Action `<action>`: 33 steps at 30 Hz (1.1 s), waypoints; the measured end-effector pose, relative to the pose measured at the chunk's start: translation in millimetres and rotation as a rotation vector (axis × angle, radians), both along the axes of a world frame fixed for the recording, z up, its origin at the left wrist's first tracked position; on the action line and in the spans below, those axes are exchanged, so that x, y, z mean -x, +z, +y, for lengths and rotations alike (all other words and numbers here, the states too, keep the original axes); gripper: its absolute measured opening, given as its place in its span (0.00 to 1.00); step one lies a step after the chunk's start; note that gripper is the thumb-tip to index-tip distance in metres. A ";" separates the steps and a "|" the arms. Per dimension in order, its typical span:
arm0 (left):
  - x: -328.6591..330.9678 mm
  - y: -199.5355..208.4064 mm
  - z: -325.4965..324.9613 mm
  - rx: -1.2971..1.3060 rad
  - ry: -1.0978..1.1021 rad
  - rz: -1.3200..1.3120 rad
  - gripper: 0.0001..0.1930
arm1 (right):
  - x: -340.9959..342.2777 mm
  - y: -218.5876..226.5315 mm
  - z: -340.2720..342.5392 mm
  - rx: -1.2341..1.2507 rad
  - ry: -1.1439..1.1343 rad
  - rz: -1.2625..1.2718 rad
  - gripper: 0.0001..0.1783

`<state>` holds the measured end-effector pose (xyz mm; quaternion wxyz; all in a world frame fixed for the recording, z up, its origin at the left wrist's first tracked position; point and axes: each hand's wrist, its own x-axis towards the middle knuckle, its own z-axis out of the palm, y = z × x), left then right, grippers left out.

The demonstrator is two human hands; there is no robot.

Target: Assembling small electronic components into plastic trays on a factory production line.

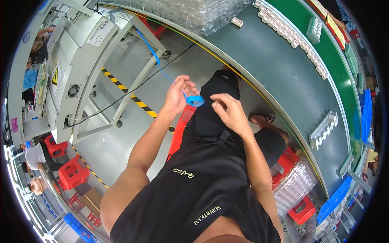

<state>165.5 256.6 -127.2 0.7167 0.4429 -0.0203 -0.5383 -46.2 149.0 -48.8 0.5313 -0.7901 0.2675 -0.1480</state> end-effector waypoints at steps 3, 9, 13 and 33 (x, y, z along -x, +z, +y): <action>9.7 30.1 -18.7 0.065 0.070 0.060 0.10 | -15.9 8.9 4.8 0.060 0.003 -0.051 0.20; 20.9 54.3 -34.4 0.073 0.147 0.243 0.11 | -21.3 -4.0 6.1 0.195 -0.104 -0.047 0.24; 26.9 64.0 -35.7 0.056 0.212 0.295 0.12 | -22.1 -10.2 7.0 0.339 -0.092 -0.127 0.19; 47.3 49.7 -15.2 -0.228 -0.435 -0.764 0.12 | -19.0 -24.2 -5.7 -0.712 -0.211 -0.497 0.11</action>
